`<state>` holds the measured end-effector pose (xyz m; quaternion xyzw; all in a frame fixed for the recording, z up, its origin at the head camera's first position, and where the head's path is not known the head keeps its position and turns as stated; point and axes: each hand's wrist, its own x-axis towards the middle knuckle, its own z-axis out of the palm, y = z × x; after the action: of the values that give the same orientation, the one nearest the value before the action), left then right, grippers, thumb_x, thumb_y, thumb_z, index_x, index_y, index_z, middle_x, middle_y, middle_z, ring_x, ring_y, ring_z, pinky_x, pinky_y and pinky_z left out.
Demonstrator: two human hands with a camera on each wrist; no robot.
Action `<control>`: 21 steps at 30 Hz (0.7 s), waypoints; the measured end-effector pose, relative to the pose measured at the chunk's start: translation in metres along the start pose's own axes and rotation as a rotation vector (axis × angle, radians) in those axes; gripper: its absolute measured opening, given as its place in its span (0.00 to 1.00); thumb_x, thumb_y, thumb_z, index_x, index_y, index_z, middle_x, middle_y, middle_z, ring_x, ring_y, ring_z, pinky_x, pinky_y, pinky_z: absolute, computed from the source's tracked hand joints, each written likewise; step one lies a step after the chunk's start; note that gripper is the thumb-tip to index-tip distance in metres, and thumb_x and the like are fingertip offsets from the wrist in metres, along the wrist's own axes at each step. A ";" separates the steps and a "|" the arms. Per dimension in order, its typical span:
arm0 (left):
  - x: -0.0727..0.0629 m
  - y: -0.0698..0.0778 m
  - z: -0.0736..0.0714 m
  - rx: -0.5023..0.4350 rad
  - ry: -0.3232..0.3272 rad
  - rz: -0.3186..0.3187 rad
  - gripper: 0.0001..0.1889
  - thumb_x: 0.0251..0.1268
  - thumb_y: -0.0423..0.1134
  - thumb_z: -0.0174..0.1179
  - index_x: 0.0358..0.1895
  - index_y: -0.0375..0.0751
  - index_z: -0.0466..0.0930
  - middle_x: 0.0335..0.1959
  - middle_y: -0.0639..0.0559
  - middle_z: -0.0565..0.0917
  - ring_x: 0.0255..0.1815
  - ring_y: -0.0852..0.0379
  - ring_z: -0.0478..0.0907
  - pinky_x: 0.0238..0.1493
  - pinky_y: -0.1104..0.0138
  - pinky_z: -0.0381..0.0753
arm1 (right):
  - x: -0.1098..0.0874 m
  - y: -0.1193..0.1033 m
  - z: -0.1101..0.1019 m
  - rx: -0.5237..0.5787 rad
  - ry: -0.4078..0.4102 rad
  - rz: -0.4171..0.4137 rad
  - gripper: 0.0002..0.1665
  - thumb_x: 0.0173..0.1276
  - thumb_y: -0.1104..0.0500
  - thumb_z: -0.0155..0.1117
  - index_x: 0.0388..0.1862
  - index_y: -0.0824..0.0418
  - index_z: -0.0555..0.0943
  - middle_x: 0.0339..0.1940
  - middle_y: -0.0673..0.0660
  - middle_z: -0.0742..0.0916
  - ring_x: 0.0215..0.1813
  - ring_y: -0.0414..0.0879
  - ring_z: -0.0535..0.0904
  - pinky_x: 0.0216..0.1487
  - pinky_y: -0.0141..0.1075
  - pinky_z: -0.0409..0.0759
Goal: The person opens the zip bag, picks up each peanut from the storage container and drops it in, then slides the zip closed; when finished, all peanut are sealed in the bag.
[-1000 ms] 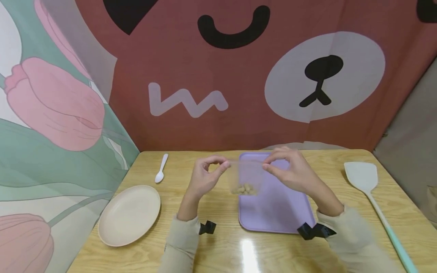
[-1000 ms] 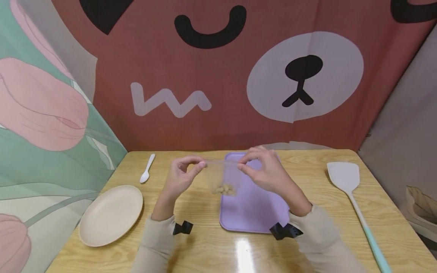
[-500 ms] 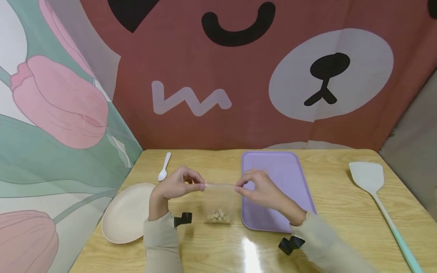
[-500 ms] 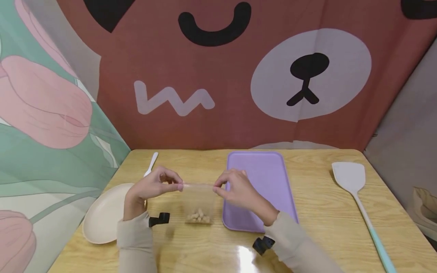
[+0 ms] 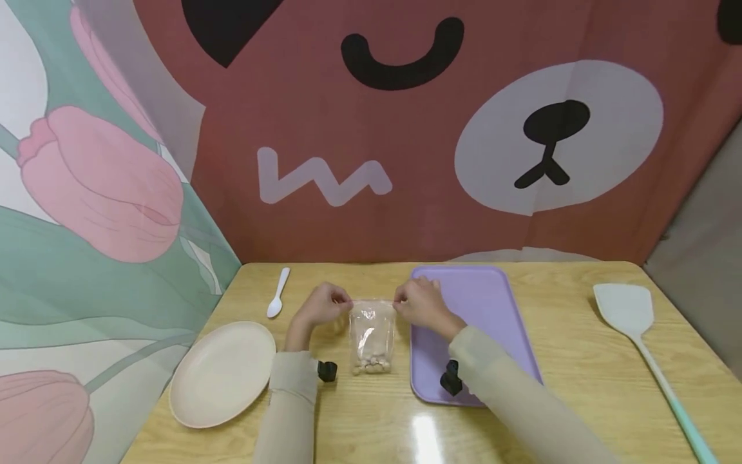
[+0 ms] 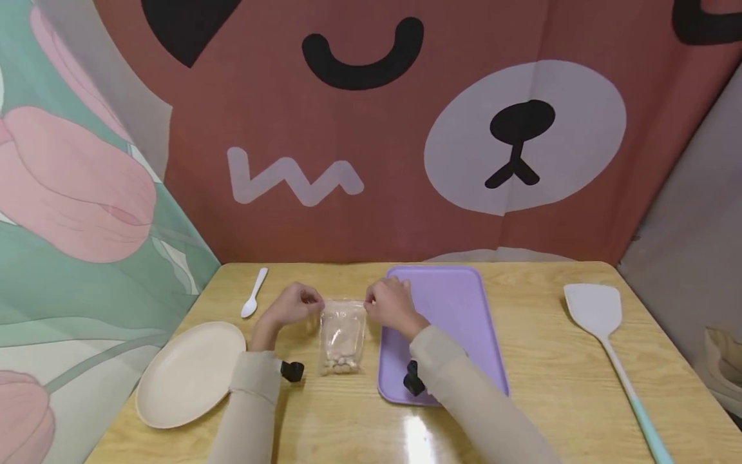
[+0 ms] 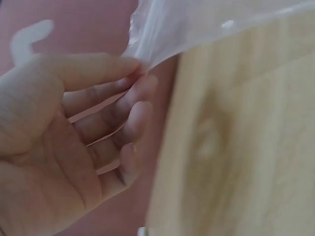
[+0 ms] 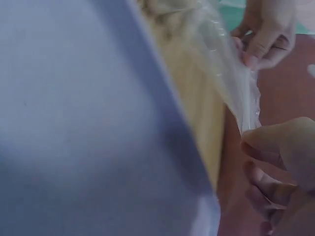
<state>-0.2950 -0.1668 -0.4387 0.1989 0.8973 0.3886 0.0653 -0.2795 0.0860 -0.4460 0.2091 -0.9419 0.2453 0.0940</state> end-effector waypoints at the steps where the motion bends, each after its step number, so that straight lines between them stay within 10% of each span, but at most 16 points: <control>1: 0.003 -0.002 0.002 -0.003 0.002 -0.020 0.06 0.65 0.31 0.62 0.31 0.35 0.87 0.29 0.49 0.85 0.29 0.55 0.79 0.33 0.62 0.79 | 0.002 0.000 0.003 -0.029 0.005 0.006 0.06 0.58 0.58 0.72 0.23 0.50 0.87 0.30 0.48 0.86 0.37 0.49 0.72 0.43 0.50 0.63; 13: 0.012 -0.013 0.020 0.044 0.021 -0.174 0.10 0.65 0.32 0.63 0.24 0.38 0.85 0.25 0.51 0.82 0.24 0.54 0.72 0.32 0.61 0.74 | 0.006 -0.002 0.035 -0.241 0.036 0.059 0.14 0.55 0.63 0.68 0.15 0.50 0.77 0.29 0.52 0.75 0.37 0.52 0.64 0.40 0.48 0.58; 17: 0.012 -0.012 0.026 0.123 0.120 -0.245 0.05 0.61 0.37 0.69 0.31 0.40 0.85 0.28 0.51 0.82 0.28 0.53 0.75 0.34 0.57 0.77 | 0.006 -0.005 0.031 -0.230 0.022 0.099 0.04 0.57 0.61 0.69 0.32 0.53 0.85 0.37 0.54 0.79 0.40 0.52 0.65 0.44 0.49 0.58; 21: 0.008 -0.013 0.028 0.145 0.220 -0.292 0.17 0.59 0.43 0.72 0.49 0.39 0.84 0.31 0.51 0.82 0.31 0.54 0.78 0.33 0.57 0.78 | 0.001 -0.002 0.022 -0.159 0.039 0.149 0.18 0.62 0.54 0.68 0.51 0.55 0.85 0.47 0.57 0.82 0.46 0.55 0.70 0.50 0.53 0.59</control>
<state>-0.2983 -0.1528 -0.4667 0.0274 0.9441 0.3285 0.0081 -0.2808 0.0730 -0.4636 0.1257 -0.9693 0.1804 0.1102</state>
